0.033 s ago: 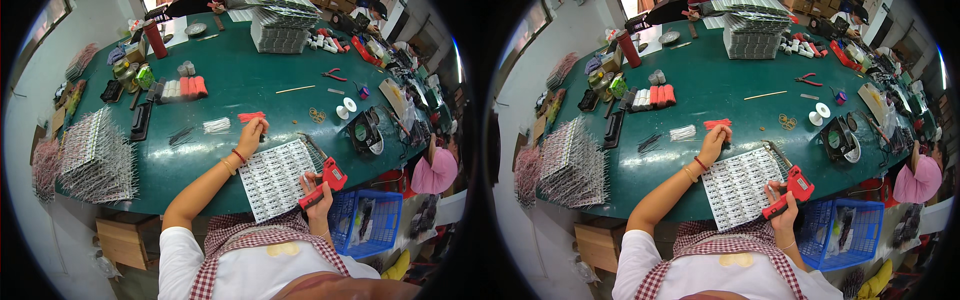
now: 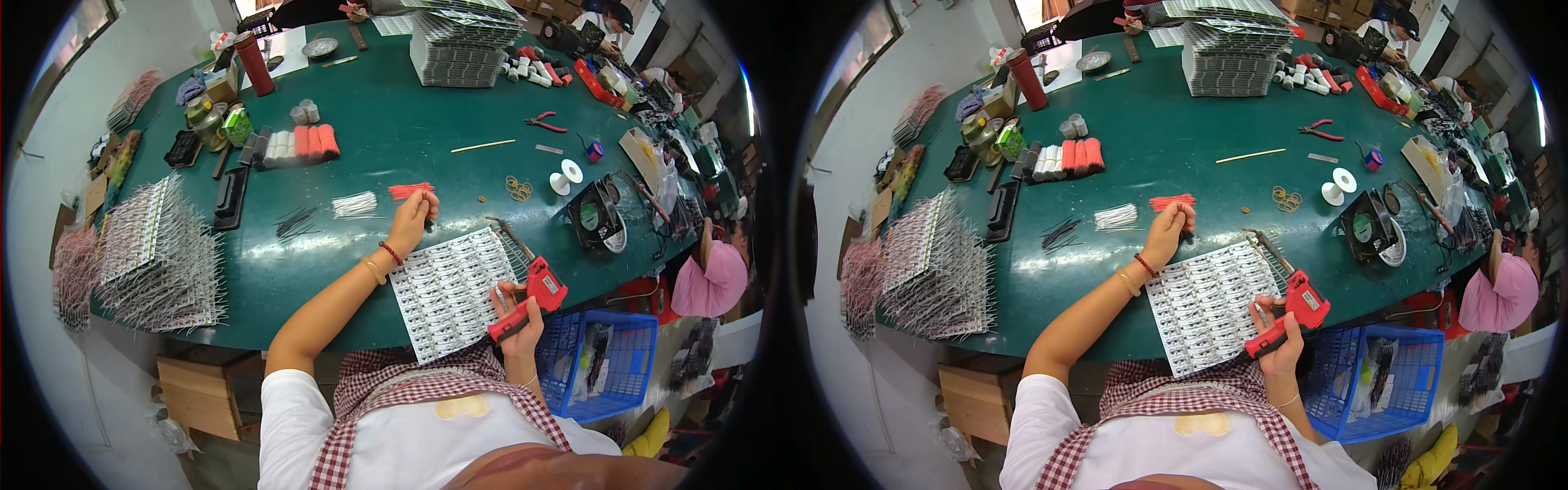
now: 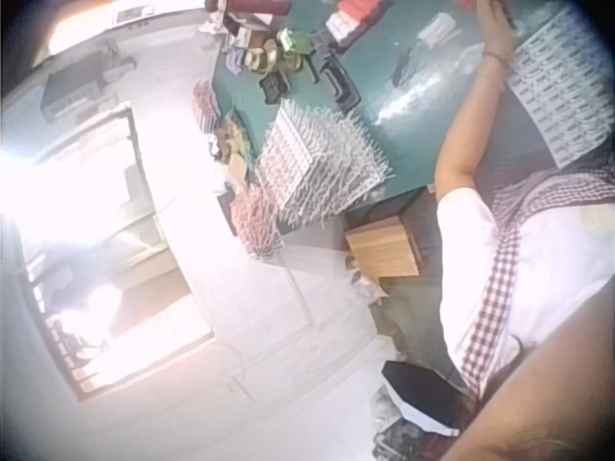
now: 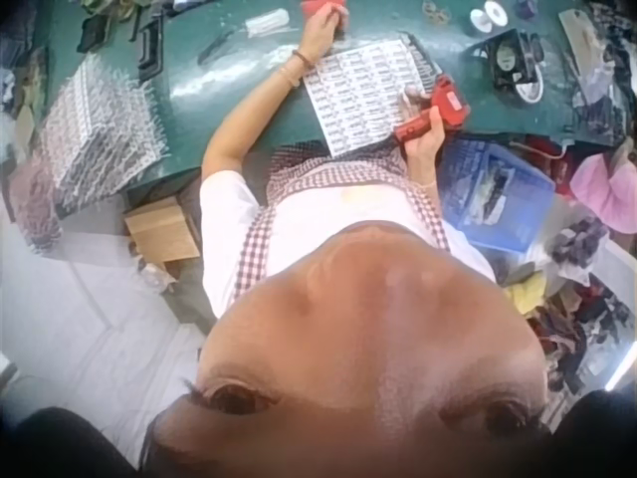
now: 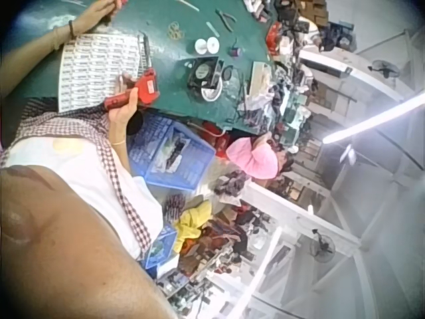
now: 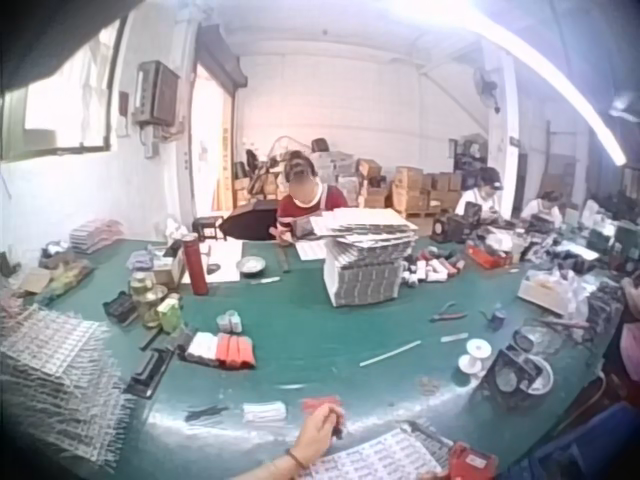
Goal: The person solders wires onto circuit board panels using a soldering iron, sets finished panels aside, and attaches wires to new boards.
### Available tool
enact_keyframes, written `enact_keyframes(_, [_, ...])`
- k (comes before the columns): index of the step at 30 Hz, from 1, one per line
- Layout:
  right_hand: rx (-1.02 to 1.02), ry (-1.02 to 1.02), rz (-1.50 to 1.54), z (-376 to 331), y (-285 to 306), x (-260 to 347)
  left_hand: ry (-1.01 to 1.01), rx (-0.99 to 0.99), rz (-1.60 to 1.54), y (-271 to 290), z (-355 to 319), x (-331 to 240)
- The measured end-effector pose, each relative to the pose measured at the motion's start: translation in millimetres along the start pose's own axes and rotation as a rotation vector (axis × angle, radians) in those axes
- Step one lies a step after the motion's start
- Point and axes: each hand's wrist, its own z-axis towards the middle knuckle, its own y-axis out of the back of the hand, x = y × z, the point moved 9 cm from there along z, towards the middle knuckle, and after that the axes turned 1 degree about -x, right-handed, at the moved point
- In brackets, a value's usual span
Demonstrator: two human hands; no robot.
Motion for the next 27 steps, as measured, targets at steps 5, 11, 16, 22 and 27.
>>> enact_keyframes(5, [-0.007, -0.013, 0.02, 1, 3, -2, 0.051, -0.04, -0.117, 3, 11, 11])
enact_keyframes(11, [-0.017, -0.013, 0.034, 0, 5, -2, 0.006, -0.073, -0.009, 3, 21, -10])
enact_keyframes(16, [-0.011, -0.02, 0.04, 0, 3, -3, 0.048, 0.018, 0.133, 0, -2, -22])
enact_keyframes(22, [-0.015, -0.027, 0.041, -1, 4, -3, -0.029, 0.371, 0.721, -35, -119, -77])
enact_keyframes(27, [-0.004, -0.031, 0.05, 1, 4, -3, -0.186, 0.389, 0.757, -40, -195, -103])
